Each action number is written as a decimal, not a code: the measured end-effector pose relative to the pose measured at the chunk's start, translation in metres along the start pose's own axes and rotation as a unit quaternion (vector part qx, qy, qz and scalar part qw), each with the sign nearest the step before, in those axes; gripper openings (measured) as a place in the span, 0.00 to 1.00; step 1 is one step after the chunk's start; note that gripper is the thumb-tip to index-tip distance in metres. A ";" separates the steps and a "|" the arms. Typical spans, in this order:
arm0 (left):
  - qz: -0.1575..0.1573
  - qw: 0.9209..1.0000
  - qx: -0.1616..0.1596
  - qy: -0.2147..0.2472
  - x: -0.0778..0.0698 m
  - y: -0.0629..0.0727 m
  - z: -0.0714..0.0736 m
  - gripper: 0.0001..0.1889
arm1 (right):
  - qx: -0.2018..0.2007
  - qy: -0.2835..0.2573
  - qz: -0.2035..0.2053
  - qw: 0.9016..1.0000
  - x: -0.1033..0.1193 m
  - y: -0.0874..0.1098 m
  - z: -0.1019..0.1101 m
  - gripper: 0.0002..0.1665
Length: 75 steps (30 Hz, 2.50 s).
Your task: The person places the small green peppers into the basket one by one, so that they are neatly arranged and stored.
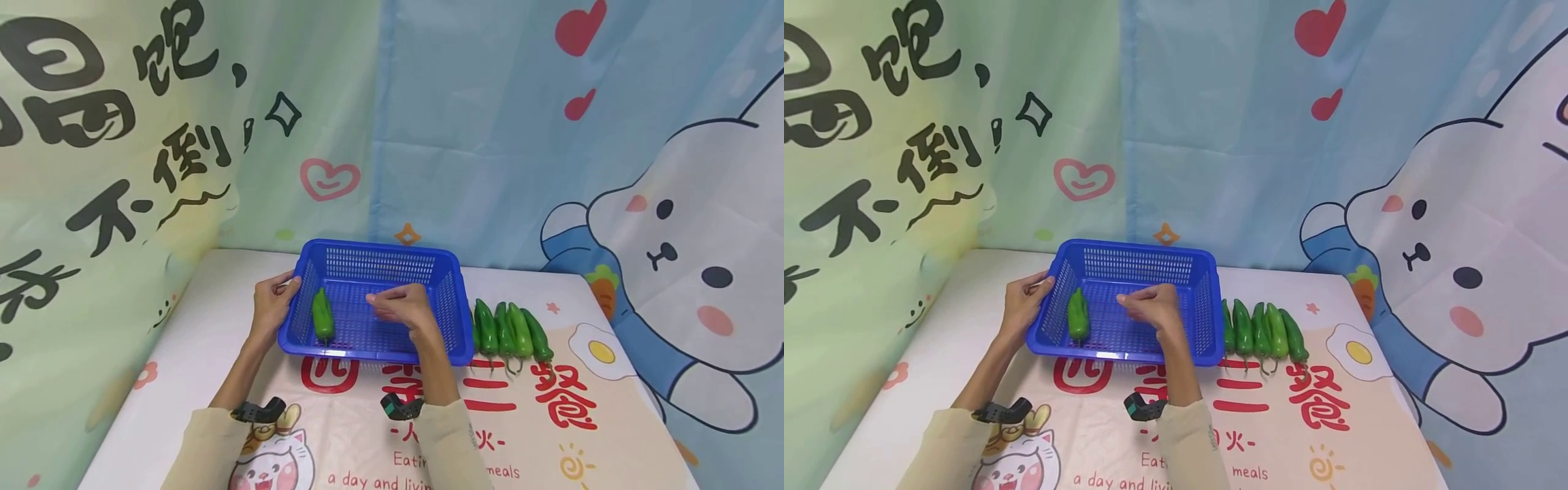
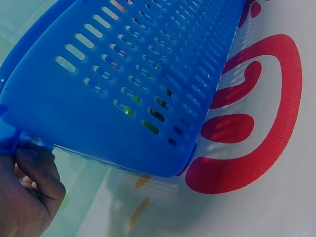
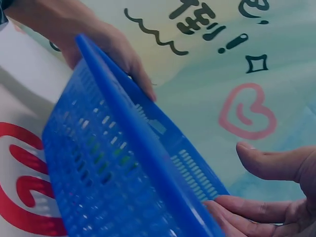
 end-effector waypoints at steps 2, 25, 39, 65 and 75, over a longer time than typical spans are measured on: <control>0.002 1.000 0.003 0.001 0.001 0.000 -0.001 0.24 | -0.006 0.003 -0.001 1.000 -0.002 0.001 0.005 0.21; 0.001 1.000 -0.002 -0.007 -0.002 0.001 0.000 0.25 | 0.002 -0.008 0.037 0.999 -0.017 0.012 0.061 0.23; 0.009 1.000 -0.002 -0.010 -0.004 0.002 -0.001 0.25 | -0.033 0.012 0.000 0.999 -0.033 0.019 0.100 0.27; 0.009 1.000 0.002 -0.012 -0.002 0.003 -0.001 0.25 | -0.106 0.003 -0.064 0.992 -0.077 0.051 0.151 0.37; 0.000 1.000 0.005 -0.013 0.000 0.000 0.000 0.25 | -0.130 0.000 -0.110 0.985 -0.116 0.060 0.167 0.45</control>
Point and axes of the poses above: each hand's wrist, its own y-axis away from the middle knuckle, its own z-axis out of the back of the hand, x = y × z, the point moved 2 cm from there along -y, towards the middle knuckle, and after that the axes turned 15 degrees about y, right-handed, at the moved point
